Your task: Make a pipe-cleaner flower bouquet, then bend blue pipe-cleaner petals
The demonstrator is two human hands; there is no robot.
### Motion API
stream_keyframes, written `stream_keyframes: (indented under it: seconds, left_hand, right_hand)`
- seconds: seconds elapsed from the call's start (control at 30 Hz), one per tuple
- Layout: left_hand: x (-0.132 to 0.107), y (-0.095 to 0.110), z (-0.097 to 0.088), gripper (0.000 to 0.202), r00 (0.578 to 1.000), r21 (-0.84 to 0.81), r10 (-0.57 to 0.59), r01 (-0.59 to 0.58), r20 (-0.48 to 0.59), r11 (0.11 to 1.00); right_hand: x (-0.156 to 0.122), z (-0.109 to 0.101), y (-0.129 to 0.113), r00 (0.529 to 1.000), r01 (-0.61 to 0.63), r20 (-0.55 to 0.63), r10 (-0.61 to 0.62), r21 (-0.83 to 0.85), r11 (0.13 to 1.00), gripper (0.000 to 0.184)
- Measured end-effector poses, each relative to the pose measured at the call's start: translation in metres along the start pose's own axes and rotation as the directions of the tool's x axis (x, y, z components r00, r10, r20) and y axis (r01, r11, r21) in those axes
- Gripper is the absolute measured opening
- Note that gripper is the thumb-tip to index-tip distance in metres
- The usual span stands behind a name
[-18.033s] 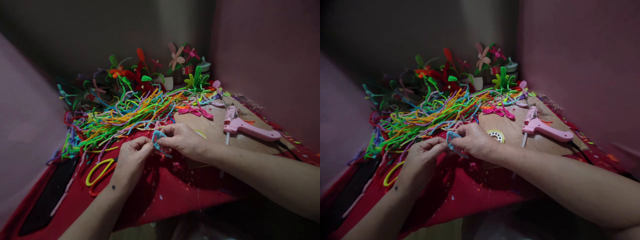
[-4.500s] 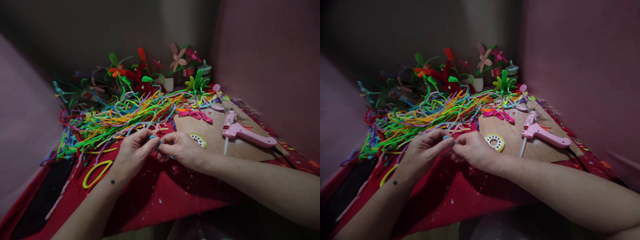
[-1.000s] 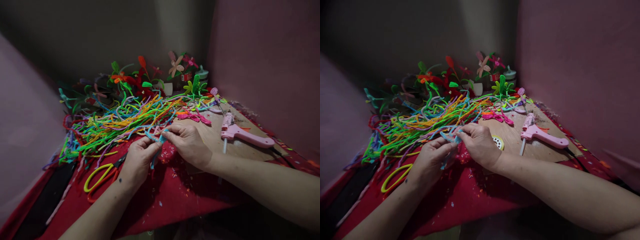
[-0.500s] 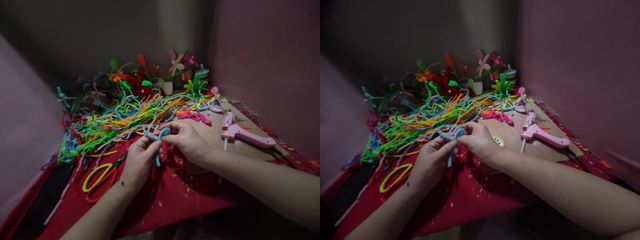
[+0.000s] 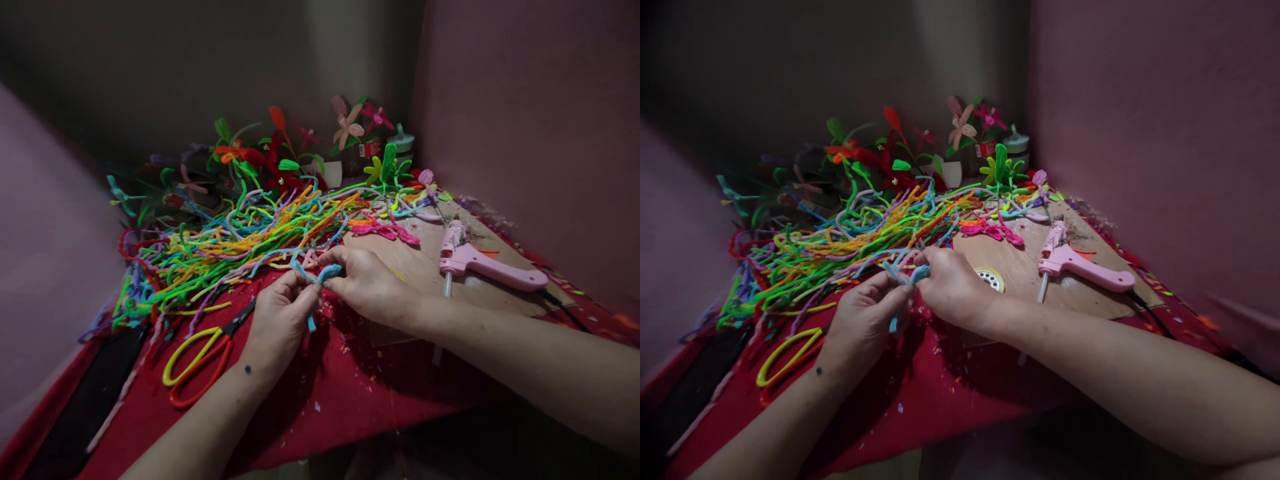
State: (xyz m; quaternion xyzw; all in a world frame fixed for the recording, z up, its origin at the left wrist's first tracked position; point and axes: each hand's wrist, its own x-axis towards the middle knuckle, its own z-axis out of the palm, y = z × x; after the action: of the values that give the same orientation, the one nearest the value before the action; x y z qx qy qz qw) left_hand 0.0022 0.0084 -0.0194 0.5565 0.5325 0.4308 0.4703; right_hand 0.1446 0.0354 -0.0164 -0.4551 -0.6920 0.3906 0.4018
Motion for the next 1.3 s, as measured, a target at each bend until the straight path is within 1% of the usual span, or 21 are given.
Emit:
stream_keyframes:
  seconds: [0.07,0.1,0.17,0.23,0.3,0.37,0.47,0.5,0.53,0.6,0.7,0.8,0.87,0.93,1.03,1.2,1.3]
  left_hand:
    - [0.001,0.0,-0.001,0.012,0.998,-0.055,-0.065,0.066,0.022,0.996]
    - [0.001,0.0,-0.002,0.012,0.997,-0.067,-0.08,0.081,0.023,0.994]
    - [0.002,0.001,-0.003,0.013,0.996,-0.068,-0.089,0.09,0.016,0.994]
    - [0.002,0.002,-0.004,0.012,0.996,-0.068,-0.088,0.09,0.032,0.994]
    - [0.001,0.003,-0.005,0.012,0.995,-0.063,-0.075,0.079,0.061,0.995]
    - [0.0,0.004,-0.004,0.012,0.997,-0.026,-0.045,0.047,0.056,0.999]
    - [-0.003,0.005,-0.002,0.009,0.999,0.107,0.035,-0.034,-0.01,0.994]
    - [-0.004,0.006,-0.001,0.008,0.998,0.145,0.062,-0.057,-0.026,0.988]
    - [-0.004,0.006,-0.001,0.008,0.996,0.168,0.079,-0.073,-0.033,0.983]
    - [-0.005,0.007,-0.001,0.011,0.997,0.162,0.071,-0.065,-0.032,0.985]
    - [-0.006,0.008,-0.002,0.014,1.0,0.086,-0.002,0.003,-0.014,0.996]
    - [-0.005,0.01,-0.004,0.015,0.999,0.024,-0.039,0.04,-0.027,0.999]
    - [-0.004,0.01,-0.005,0.015,0.998,-0.006,-0.058,0.058,-0.035,0.998]
    - [-0.003,0.009,-0.006,0.015,0.997,-0.041,-0.069,0.067,-0.027,0.997]
    - [-0.003,0.007,-0.006,0.014,0.999,-0.06,-0.047,0.046,-0.022,0.997]
    - [-0.004,0.004,-0.003,0.015,0.999,0.033,-0.006,0.008,-0.054,0.999]
    - [-0.004,0.006,-0.002,0.016,0.998,0.064,0.004,0.001,-0.067,0.998]
  right_hand:
    - [-0.001,0.0,0.002,0.999,0.041,-0.014,-0.041,0.012,0.999,0.028]
    - [-0.001,0.0,0.002,0.999,0.047,-0.021,-0.047,0.033,0.998,0.028]
    - [0.001,-0.001,0.001,0.999,0.04,-0.022,-0.038,0.107,0.993,0.02]
    - [0.002,-0.002,-0.002,0.999,0.042,-0.029,-0.037,0.187,0.982,0.009]
    - [0.002,-0.003,-0.004,0.996,0.078,-0.059,-0.066,0.223,0.972,0.005]
    - [0.001,-0.004,-0.004,0.982,0.168,-0.117,-0.15,0.171,0.971,0.007]
    - [-0.003,-0.002,-0.001,0.92,0.359,-0.173,-0.352,0.013,0.933,0.01]
    - [-0.004,-0.002,0.0,0.905,0.393,-0.175,-0.389,-0.012,0.919,0.011]
    - [-0.004,-0.001,0.0,0.902,0.399,-0.175,-0.395,-0.012,0.917,0.011]
    - [-0.004,-0.001,0.0,0.925,0.349,-0.171,-0.338,0.038,0.936,0.009]
    - [-0.001,-0.002,-0.002,0.971,0.215,-0.143,-0.19,0.189,0.958,0.007]
    - [0.003,-0.003,-0.006,0.997,0.068,-0.069,-0.046,0.372,0.926,0.014]
    - [0.003,-0.003,-0.007,1.0,0.016,-0.031,-0.004,0.414,0.91,0.022]
    - [0.003,-0.003,-0.008,1.0,-0.001,-0.018,0.009,0.416,0.91,0.024]
    - [0.002,-0.003,-0.007,1.0,0.017,-0.029,-0.006,0.391,0.92,0.018]
    - [0.001,-0.003,-0.003,0.996,0.077,-0.066,-0.067,0.167,0.983,0.018]
    - [0.001,-0.003,-0.003,0.993,0.101,-0.074,-0.093,0.126,0.987,0.017]
